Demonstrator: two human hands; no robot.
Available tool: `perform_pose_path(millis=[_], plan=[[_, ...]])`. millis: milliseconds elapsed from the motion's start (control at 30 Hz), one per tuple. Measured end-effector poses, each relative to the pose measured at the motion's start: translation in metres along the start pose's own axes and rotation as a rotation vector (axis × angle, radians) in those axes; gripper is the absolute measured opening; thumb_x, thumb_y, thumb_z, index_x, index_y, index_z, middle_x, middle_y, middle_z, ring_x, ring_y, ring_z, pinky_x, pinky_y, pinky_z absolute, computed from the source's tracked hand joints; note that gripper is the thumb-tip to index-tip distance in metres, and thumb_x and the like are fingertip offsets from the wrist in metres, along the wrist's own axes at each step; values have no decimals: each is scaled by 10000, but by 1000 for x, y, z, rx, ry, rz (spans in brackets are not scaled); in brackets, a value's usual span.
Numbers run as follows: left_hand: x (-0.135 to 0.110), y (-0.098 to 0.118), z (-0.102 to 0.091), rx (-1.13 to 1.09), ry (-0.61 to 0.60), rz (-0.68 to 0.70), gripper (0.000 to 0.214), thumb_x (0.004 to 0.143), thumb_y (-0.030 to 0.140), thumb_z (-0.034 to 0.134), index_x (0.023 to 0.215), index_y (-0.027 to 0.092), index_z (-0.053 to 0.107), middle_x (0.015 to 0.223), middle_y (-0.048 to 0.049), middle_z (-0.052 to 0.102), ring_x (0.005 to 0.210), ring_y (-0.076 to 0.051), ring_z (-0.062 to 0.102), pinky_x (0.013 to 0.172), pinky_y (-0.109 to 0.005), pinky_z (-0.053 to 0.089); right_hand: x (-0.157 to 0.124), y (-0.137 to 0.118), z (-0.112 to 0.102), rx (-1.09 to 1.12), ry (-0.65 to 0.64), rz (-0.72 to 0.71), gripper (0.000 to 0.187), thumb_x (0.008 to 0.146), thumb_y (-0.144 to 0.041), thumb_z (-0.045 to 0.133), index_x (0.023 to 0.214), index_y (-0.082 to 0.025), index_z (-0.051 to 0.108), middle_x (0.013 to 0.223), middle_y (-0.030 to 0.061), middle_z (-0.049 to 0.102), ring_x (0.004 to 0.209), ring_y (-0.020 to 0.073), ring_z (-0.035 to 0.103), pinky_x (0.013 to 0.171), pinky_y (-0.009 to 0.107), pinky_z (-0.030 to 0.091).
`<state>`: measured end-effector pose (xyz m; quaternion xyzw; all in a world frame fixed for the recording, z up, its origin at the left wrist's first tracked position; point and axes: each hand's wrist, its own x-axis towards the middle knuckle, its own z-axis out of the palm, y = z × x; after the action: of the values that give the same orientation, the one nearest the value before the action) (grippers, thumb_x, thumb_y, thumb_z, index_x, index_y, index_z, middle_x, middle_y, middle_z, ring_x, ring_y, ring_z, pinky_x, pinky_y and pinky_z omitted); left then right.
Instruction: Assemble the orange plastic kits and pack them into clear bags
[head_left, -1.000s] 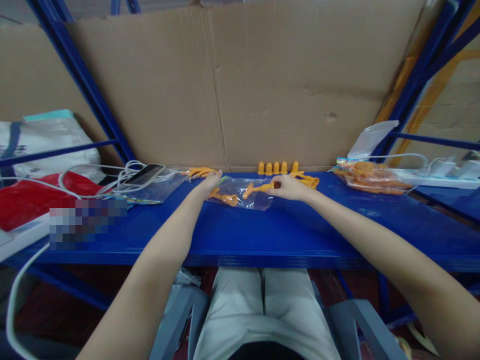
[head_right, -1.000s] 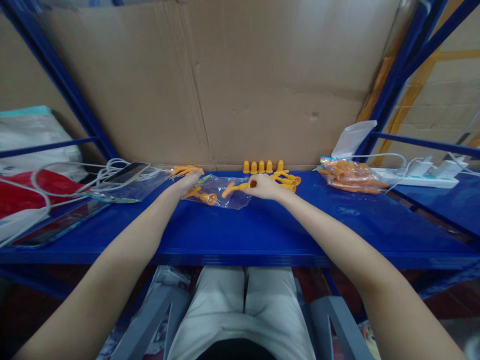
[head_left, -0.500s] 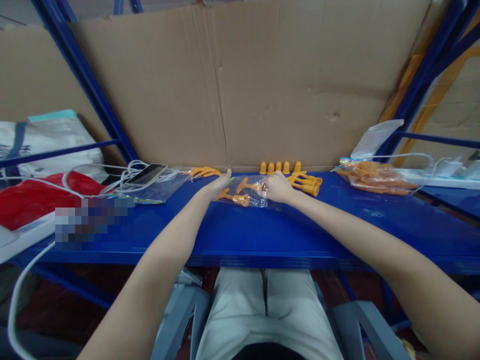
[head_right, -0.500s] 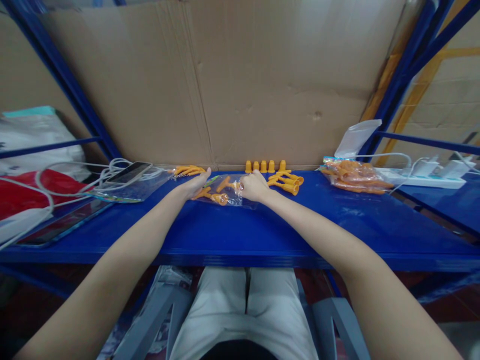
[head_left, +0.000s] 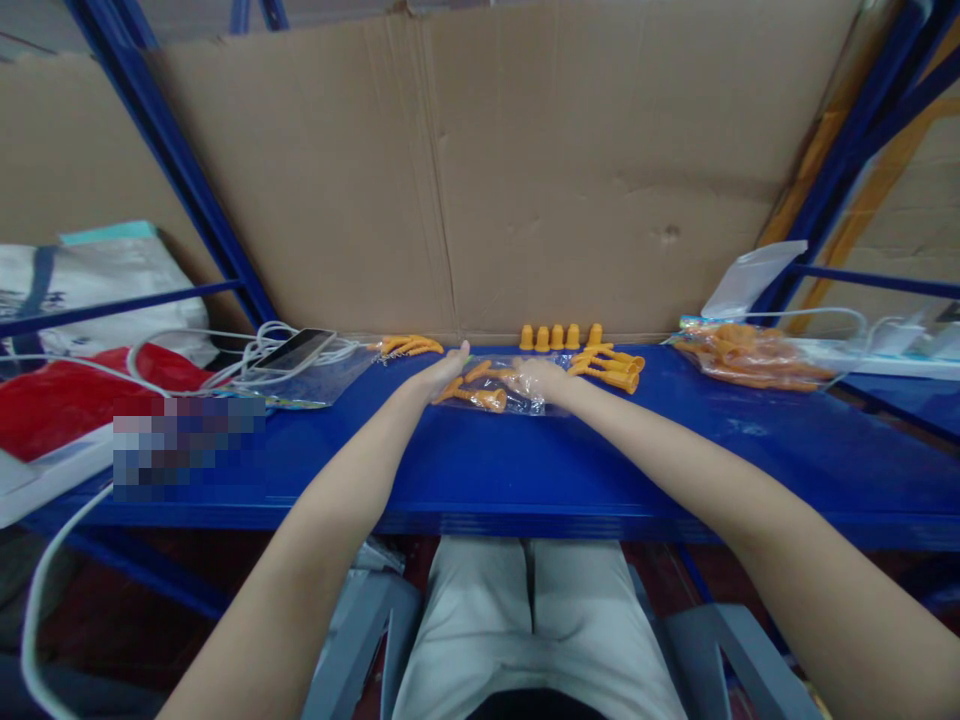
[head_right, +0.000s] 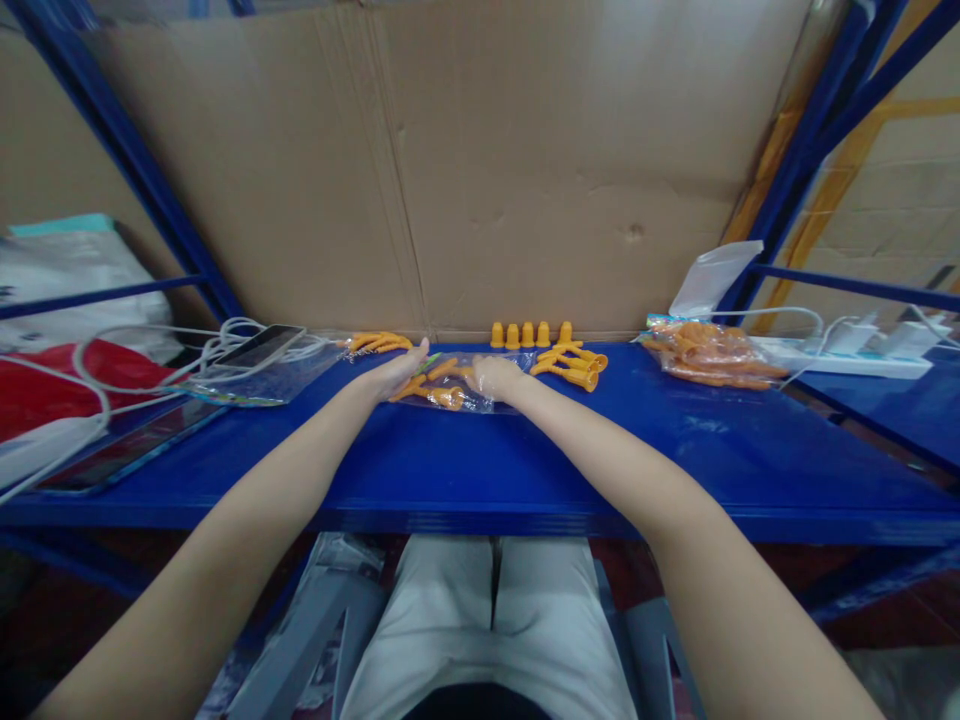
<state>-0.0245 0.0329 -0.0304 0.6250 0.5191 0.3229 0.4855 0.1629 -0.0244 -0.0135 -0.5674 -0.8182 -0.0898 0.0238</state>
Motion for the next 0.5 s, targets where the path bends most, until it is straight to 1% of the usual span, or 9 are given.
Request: perform_pose_path(millis=[100, 167, 200, 300, 400, 500], plan=[[-9, 8, 5, -5, 52, -50, 668, 973, 574, 200, 1518, 188, 211, 1563, -126, 324, 1430, -231, 325, 1108, -389, 363, 5, 6, 5, 62, -9, 44, 447, 989, -403, 384, 1274, -103, 551, 1180, 205, 675, 1129, 290, 635, 874, 340, 491], [-15, 14, 9, -4, 72, -75, 680, 978, 561, 182, 1521, 151, 190, 1590, -147, 242, 1434, -230, 317, 1105, -364, 369, 4, 6, 8, 83, 18, 58, 460, 987, -433, 383, 1284, -121, 544, 1179, 196, 678, 1142, 295, 627, 880, 351, 488], [-18, 16, 10, -6, 71, -84, 679, 981, 553, 170, 1522, 141, 179, 1592, -156, 229, 1426, -231, 333, 1096, -357, 381, 4, 6, 8, 92, 33, 62, 464, 984, -449, 386, 1280, -129, 545, 1184, 192, 677, 1144, 297, 625, 879, 356, 487], [-23, 20, 13, -24, 37, -89, 653, 990, 524, 129, 1525, 150, 157, 1569, -163, 294, 1378, -227, 416, 1058, -356, 426, 4, 4, 10, 136, 55, 66, 449, 963, -479, 435, 1221, -138, 572, 1167, 189, 681, 1119, 300, 634, 854, 351, 488], [-25, 22, 14, -25, -3, -63, 642, 991, 510, 105, 1526, 162, 170, 1525, -149, 388, 1361, -227, 439, 1039, -364, 444, 12, 8, 16, 247, 74, 65, 396, 930, -479, 513, 1119, -142, 599, 1089, 177, 703, 1032, 283, 664, 789, 318, 487], [-25, 22, 13, 6, -10, -34, 638, 990, 497, 108, 1534, 172, 181, 1495, -134, 441, 1380, -228, 413, 1048, -371, 432, 22, 18, 24, 388, 112, 51, 269, 898, -382, 590, 1010, -138, 615, 1027, 143, 714, 921, 235, 677, 721, 269, 468]])
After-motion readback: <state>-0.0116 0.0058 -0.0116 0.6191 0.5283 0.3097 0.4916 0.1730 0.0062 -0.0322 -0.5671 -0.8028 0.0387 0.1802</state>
